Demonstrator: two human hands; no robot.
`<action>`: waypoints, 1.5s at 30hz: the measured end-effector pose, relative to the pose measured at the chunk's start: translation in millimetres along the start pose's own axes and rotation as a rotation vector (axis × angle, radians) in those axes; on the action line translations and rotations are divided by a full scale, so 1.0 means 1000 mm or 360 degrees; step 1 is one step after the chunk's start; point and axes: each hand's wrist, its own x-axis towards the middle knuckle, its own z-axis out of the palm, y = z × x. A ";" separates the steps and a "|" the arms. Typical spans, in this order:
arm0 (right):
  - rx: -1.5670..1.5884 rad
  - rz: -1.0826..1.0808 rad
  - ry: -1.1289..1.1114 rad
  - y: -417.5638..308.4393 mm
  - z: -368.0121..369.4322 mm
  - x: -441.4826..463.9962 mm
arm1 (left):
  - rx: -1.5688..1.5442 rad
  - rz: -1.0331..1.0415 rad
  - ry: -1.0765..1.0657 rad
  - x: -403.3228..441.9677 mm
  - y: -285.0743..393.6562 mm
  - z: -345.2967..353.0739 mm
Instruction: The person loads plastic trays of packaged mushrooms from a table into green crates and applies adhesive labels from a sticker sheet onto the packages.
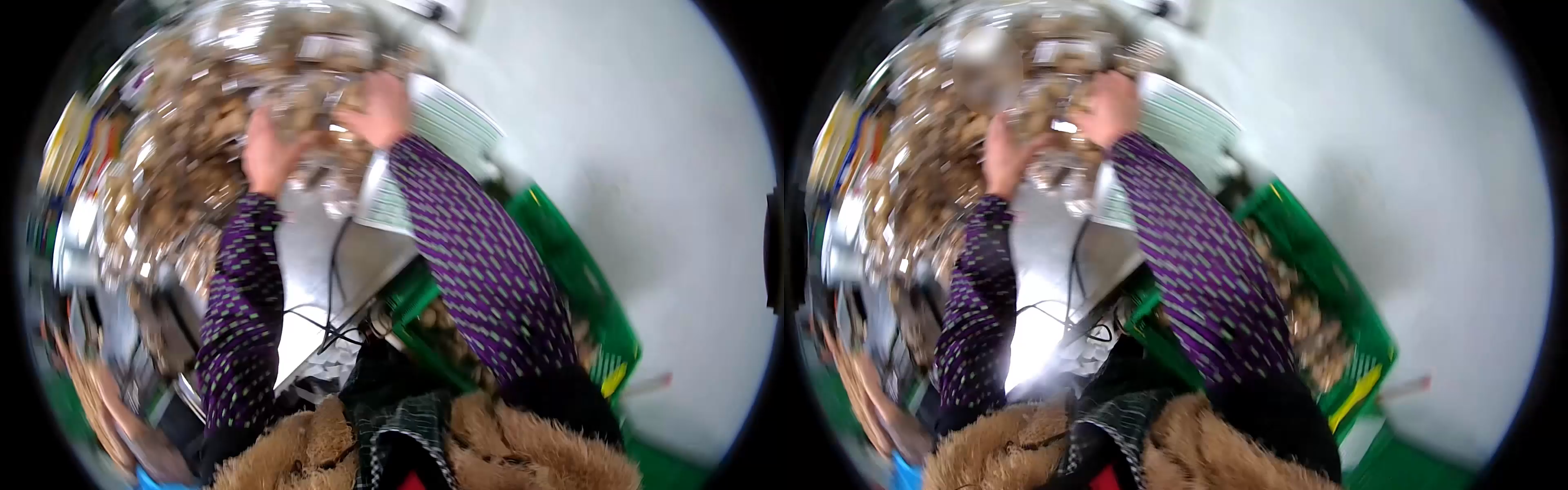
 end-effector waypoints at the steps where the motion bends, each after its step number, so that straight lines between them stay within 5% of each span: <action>1: -0.0185 0.0112 0.0031 0.007 0.028 0.007 | -0.0101 -0.0010 -0.0154 0.008 -0.018 0.014; 3: -0.0152 0.0232 -0.0365 0.011 0.017 0.024 | -0.0117 -0.0196 -0.0338 0.010 -0.038 0.026; 5: -0.0428 0.0138 -0.0035 -0.017 0.015 0.020 | -0.0277 -0.0207 0.0024 -0.005 -0.045 0.017; 7: -0.0400 -0.0331 0.0222 -0.039 0.031 0.002 | -0.0702 -0.0649 0.0118 -0.029 -0.053 0.004; 8: -0.0286 -0.0452 0.0323 -0.055 0.038 -0.014 | -0.1333 -0.0823 0.0208 -0.035 -0.036 -0.015; 9: -0.0289 -0.0606 0.0363 -0.063 0.032 -0.033 | -0.1284 -0.1069 0.0279 -0.045 -0.046 -0.027; 11: -0.0282 -0.0610 -0.0014 -0.072 0.028 -0.050 | -0.0933 -0.0986 0.0229 -0.069 -0.043 -0.054; 14: -0.0298 -0.0680 0.0152 -0.088 0.015 -0.059 | -0.1058 -0.0918 0.0344 -0.097 -0.008 -0.099; 16: 0.0387 -0.0471 0.0462 -0.087 -0.024 -0.080 | -0.1082 -0.0839 0.0444 -0.111 0.000 -0.124; 19: 0.0948 -0.0212 0.0658 -0.041 -0.104 -0.137 | -0.2007 -0.0935 0.0717 -0.127 0.012 -0.156; 20: 0.1370 0.0155 0.0364 -0.019 -0.127 -0.163 | -0.1197 -0.0583 0.0642 -0.145 -0.004 -0.161; 23: 0.1425 0.0788 0.0027 0.070 -0.196 -0.228 | -0.0961 -0.0235 0.0546 -0.161 0.027 -0.154; 26: 0.1416 0.1208 0.0028 0.146 -0.202 -0.273 | -0.0425 -0.0352 0.0370 -0.179 0.058 -0.138; 27: 0.1393 0.1255 0.0041 0.170 -0.194 -0.281 | -0.0446 -0.0015 0.0235 -0.181 0.071 -0.128; 28: 0.1169 0.1196 0.0016 0.191 -0.181 -0.284 | -0.0832 -0.0095 0.0150 -0.188 0.078 -0.113; 29: 0.1277 0.1157 0.0070 0.216 -0.157 -0.289 | -0.1245 -0.0266 0.0027 -0.188 0.098 -0.103; 31: 0.0212 0.1233 0.0308 0.235 -0.116 -0.292 | -0.2065 -0.0785 -0.0180 -0.187 0.151 -0.089; 32: -0.0080 0.1297 0.0301 0.221 -0.115 -0.289 | -0.1966 -0.0983 -0.0177 -0.193 0.163 -0.082; 35: -0.0376 0.0942 0.0519 0.180 -0.109 -0.312 | -0.1979 -0.0845 -0.0333 -0.202 0.205 -0.074; 41: -0.0127 0.1123 0.0177 0.137 -0.074 -0.363 | -0.1943 -0.0825 -0.0636 -0.227 0.234 -0.035; 43: -0.0297 0.1141 -0.0206 0.133 -0.114 -0.351 | -0.1947 -0.0816 -0.0826 -0.226 0.254 -0.025; 45: 0.0738 0.1223 0.0294 0.140 -0.150 -0.367 | -0.1827 -0.0792 -0.0893 -0.234 0.268 -0.007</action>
